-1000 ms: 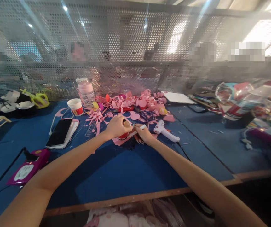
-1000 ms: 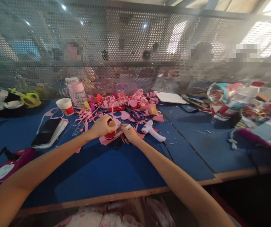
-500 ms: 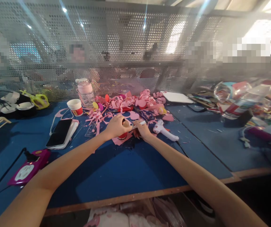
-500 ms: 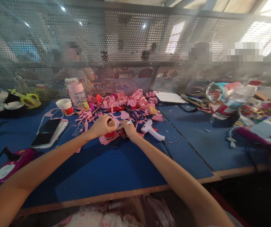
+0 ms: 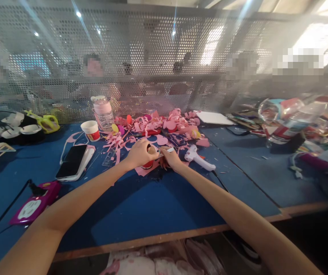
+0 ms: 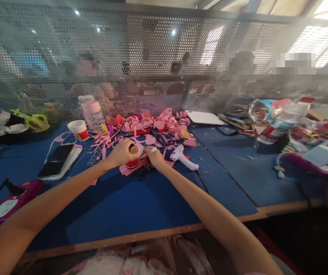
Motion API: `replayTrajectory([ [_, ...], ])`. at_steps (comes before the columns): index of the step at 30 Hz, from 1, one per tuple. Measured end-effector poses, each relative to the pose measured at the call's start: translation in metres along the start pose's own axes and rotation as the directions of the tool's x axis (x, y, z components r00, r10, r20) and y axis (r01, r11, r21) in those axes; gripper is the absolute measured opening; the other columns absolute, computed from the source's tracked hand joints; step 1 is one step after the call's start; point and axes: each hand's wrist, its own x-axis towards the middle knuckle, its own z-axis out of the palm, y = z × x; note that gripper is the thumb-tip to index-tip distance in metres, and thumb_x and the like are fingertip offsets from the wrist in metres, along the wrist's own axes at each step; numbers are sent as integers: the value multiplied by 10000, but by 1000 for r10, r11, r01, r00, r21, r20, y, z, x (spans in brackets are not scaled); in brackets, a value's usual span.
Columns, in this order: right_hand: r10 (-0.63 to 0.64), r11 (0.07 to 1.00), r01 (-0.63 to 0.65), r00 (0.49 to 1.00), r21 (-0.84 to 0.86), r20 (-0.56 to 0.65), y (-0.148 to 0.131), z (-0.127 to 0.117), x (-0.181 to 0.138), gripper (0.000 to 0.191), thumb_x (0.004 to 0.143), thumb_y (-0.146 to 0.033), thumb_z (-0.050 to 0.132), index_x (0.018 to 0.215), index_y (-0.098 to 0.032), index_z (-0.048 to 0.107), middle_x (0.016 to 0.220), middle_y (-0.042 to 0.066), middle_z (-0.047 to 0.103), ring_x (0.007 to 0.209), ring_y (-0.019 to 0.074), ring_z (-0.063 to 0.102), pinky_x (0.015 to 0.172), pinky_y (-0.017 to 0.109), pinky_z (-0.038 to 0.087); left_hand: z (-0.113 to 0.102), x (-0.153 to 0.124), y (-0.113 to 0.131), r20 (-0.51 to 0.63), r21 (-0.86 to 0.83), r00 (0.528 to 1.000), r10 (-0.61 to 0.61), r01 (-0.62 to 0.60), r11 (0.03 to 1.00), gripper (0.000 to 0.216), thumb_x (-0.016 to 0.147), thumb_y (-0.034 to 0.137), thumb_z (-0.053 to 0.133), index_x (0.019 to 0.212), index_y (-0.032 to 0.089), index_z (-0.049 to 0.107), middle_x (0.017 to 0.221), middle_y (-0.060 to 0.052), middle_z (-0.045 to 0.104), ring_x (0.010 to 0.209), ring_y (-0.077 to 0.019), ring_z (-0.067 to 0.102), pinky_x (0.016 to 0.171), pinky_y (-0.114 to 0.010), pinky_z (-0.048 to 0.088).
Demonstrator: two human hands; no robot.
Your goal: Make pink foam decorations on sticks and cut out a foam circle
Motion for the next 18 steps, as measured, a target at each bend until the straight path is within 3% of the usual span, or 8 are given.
replayTrajectory([
  [13,21,995,-23,1000,-96,-19,-4,3,-18,237,756,-349,418,592,-183,456,299,-56,484,179,74,367,198,141,190,1,0,0,9,10,1000,-24,24,1000,230,687,390,551,649,190,444,761,-43,516,772,-191,512,698,-300,399],
  [18,-44,989,42,999,-141,-10,-2,3,-22,281,744,-418,434,571,-196,444,287,-57,451,191,84,367,212,161,217,1,0,-1,4,6,1000,-10,10,1000,234,701,401,536,653,187,454,780,-53,525,784,-196,522,703,-299,401],
])
